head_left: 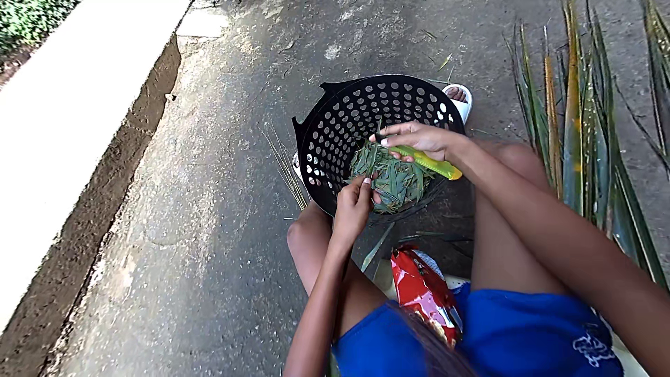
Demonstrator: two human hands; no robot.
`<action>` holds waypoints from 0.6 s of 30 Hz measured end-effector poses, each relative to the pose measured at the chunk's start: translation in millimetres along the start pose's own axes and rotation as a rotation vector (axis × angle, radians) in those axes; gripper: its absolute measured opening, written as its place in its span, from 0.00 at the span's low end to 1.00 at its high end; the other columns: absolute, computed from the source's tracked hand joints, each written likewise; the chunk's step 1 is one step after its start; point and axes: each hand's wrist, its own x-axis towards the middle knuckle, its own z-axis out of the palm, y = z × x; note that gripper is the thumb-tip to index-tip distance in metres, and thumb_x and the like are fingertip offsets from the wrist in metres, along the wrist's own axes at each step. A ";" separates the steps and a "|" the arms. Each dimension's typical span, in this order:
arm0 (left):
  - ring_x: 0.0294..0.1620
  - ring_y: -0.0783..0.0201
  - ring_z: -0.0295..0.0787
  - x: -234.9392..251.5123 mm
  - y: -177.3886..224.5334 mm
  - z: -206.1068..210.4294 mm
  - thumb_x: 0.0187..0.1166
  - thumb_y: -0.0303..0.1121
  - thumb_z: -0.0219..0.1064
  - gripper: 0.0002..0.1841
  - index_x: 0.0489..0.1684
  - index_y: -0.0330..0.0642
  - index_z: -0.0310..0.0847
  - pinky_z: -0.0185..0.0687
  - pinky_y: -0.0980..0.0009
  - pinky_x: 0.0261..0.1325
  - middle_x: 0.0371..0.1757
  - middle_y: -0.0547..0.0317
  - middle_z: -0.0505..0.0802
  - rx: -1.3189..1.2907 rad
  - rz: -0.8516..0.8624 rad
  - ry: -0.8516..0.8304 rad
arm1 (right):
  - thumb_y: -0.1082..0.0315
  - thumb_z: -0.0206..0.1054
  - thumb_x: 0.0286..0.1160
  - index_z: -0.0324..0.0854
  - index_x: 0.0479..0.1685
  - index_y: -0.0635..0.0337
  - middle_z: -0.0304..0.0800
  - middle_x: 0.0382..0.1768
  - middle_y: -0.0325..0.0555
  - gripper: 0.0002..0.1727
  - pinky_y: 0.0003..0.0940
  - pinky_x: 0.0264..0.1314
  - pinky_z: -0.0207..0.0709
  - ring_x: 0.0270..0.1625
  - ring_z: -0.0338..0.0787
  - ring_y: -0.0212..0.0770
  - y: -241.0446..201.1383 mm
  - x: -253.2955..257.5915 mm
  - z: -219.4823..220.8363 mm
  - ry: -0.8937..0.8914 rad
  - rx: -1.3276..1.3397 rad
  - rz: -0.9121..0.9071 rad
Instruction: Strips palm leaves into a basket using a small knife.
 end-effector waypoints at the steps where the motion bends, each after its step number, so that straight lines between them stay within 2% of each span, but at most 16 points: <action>1: 0.16 0.87 0.61 -0.5 -0.4 0.5 0.91 0.23 0.43 0.17 0.56 0.20 0.79 0.59 0.87 0.21 0.20 0.71 0.79 0.032 0.004 0.013 | 0.73 0.49 0.92 0.74 0.67 0.63 0.74 0.23 0.32 0.14 0.12 0.19 0.65 0.17 0.71 0.20 -1.3 1.0 -2.6 0.037 0.026 0.002; 3: 0.18 0.83 0.65 -2.3 0.7 2.9 0.91 0.23 0.46 0.17 0.58 0.21 0.81 0.62 0.84 0.26 0.23 0.65 0.83 0.221 0.043 0.085 | 0.72 0.48 0.93 0.70 0.72 0.62 0.73 0.25 0.32 0.16 0.13 0.20 0.66 0.18 0.72 0.21 -2.7 -2.2 -0.7 0.027 0.043 0.026; 4: 0.22 0.76 0.72 -3.3 2.5 4.9 0.90 0.23 0.49 0.17 0.62 0.21 0.82 0.68 0.78 0.31 0.26 0.57 0.87 0.359 0.074 0.137 | 0.72 0.48 0.93 0.69 0.73 0.62 0.73 0.25 0.33 0.16 0.13 0.20 0.67 0.18 0.72 0.21 -2.4 -5.3 2.5 -0.015 0.026 0.045; 6: 0.32 0.53 0.88 -5.0 1.8 9.8 0.87 0.20 0.52 0.19 0.71 0.20 0.78 0.82 0.60 0.44 0.35 0.39 0.93 0.554 0.161 0.231 | 0.73 0.49 0.92 0.68 0.75 0.63 0.74 0.24 0.35 0.18 0.14 0.20 0.66 0.18 0.72 0.22 1.8 -11.3 11.7 -0.132 -0.027 0.071; 8: 0.35 0.42 0.91 -6.7 -1.2 14.2 0.83 0.18 0.53 0.21 0.74 0.20 0.75 0.84 0.51 0.46 0.39 0.32 0.93 0.655 0.229 0.309 | 0.74 0.50 0.91 0.66 0.78 0.64 0.73 0.24 0.35 0.20 0.13 0.20 0.65 0.17 0.71 0.22 8.1 -12.0 19.1 -0.204 -0.031 0.073; 11: 0.33 0.41 0.91 -9.8 -0.8 17.3 0.82 0.18 0.55 0.21 0.73 0.21 0.77 0.84 0.50 0.41 0.40 0.33 0.93 0.741 0.271 0.365 | 0.75 0.49 0.91 0.68 0.74 0.65 0.72 0.21 0.35 0.18 0.12 0.18 0.64 0.15 0.70 0.21 10.7 -10.2 18.5 -0.212 0.003 0.063; 16: 0.29 0.43 0.90 -11.6 0.2 19.1 0.79 0.17 0.57 0.22 0.72 0.21 0.77 0.84 0.53 0.36 0.37 0.35 0.92 0.791 0.335 0.409 | 0.78 0.51 0.86 0.61 0.82 0.63 0.74 0.20 0.32 0.25 0.10 0.18 0.64 0.16 0.72 0.19 19.1 -7.8 21.4 -0.320 0.011 0.019; 18: 0.27 0.45 0.88 -11.8 -2.0 18.5 0.78 0.16 0.57 0.22 0.72 0.20 0.77 0.83 0.55 0.34 0.37 0.35 0.92 0.775 0.360 0.415 | 0.77 0.51 0.87 0.64 0.81 0.62 0.74 0.21 0.33 0.23 0.10 0.17 0.63 0.15 0.70 0.19 17.2 -7.9 21.8 -0.298 0.019 -0.008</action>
